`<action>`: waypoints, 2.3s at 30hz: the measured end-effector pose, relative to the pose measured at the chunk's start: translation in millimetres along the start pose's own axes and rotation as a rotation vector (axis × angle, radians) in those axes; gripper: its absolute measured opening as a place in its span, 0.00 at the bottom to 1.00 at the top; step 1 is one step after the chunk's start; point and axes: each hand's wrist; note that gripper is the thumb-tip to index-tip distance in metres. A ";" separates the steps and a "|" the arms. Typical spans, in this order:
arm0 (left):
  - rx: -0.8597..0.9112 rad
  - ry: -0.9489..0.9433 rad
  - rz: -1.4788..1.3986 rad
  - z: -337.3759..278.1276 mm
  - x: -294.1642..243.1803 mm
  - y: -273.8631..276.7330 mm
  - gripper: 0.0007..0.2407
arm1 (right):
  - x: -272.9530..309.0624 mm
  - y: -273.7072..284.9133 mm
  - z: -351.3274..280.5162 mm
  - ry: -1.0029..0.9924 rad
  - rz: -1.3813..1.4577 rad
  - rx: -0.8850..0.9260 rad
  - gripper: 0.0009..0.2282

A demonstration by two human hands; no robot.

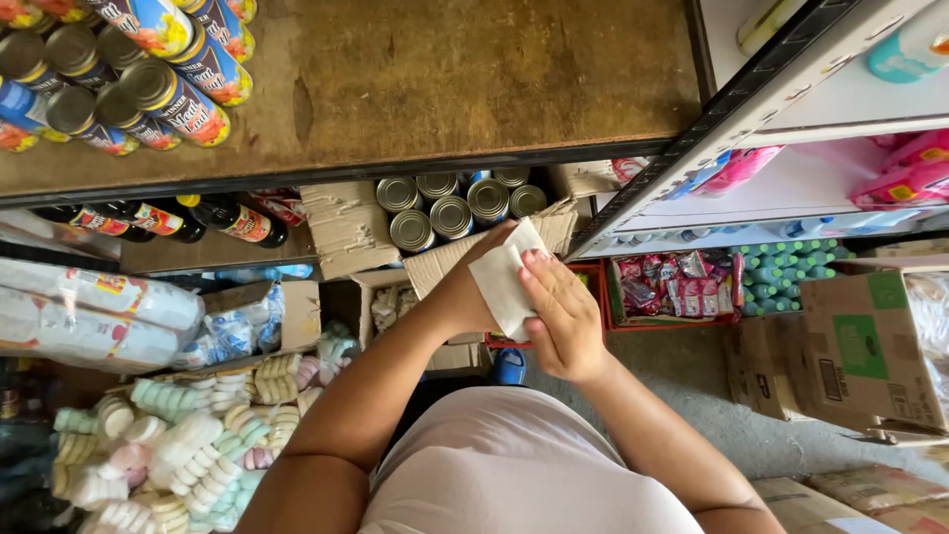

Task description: Wiping dust or residue from individual canned food items using a cloth or tissue.

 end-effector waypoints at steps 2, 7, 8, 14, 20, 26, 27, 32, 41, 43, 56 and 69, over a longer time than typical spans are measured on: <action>-0.018 -0.010 0.009 2.5 -20.4 -16.2 0.28 | 1.8 1.1 1.1 -0.023 -0.136 -0.066 0.24; -0.076 -0.031 0.049 -0.7 -38.9 -15.6 0.29 | 12.6 8.7 21.3 -0.106 -0.174 0.007 0.25; -0.087 -0.038 0.057 -0.3 -42.2 -13.7 0.29 | 15.4 9.0 27.1 -0.163 -0.184 0.046 0.25; -0.128 -0.050 0.082 -7.9 -49.9 -2.2 0.29 | 44.9 -5.4 41.7 -0.126 -0.474 0.138 0.22; -0.132 -0.074 0.114 -10.2 -64.4 28.5 0.30 | 74.0 -22.6 68.3 -0.008 -0.529 0.062 0.14; 0.027 -0.096 -0.356 -9.5 -73.5 68.4 0.35 | 72.8 -73.1 85.8 -0.145 0.186 -0.182 0.20; 0.033 -0.097 -0.356 -17.5 -79.0 71.8 0.35 | 76.0 -82.9 82.5 -0.143 0.182 -0.187 0.20; -0.037 -0.103 -0.395 -38.9 -112.6 101.0 0.31 | 100.8 -129.7 73.2 -0.232 0.310 -0.239 0.29; -0.203 -0.213 -0.390 -44.6 -105.1 165.8 0.35 | 115.0 -184.8 60.7 -0.007 0.068 -0.050 0.31; -0.202 -0.241 -0.341 -50.2 -107.1 169.1 0.36 | 121.5 -185.1 75.3 -0.067 0.155 -0.041 0.31; -0.304 -0.237 -0.335 -72.1 -104.5 195.2 0.26 | 139.4 -223.6 59.0 0.058 -0.129 -0.019 0.35; -0.157 -0.344 -0.229 -83.5 -117.5 149.7 0.24 | 117.9 -204.0 52.4 -0.568 0.642 -0.398 0.29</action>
Point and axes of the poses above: each hand's wrist, its own z-axis towards the middle knuckle, its own y-axis out of the back of the hand, x = y × z, and after that the axes turned 11 degrees about -x, right-handed
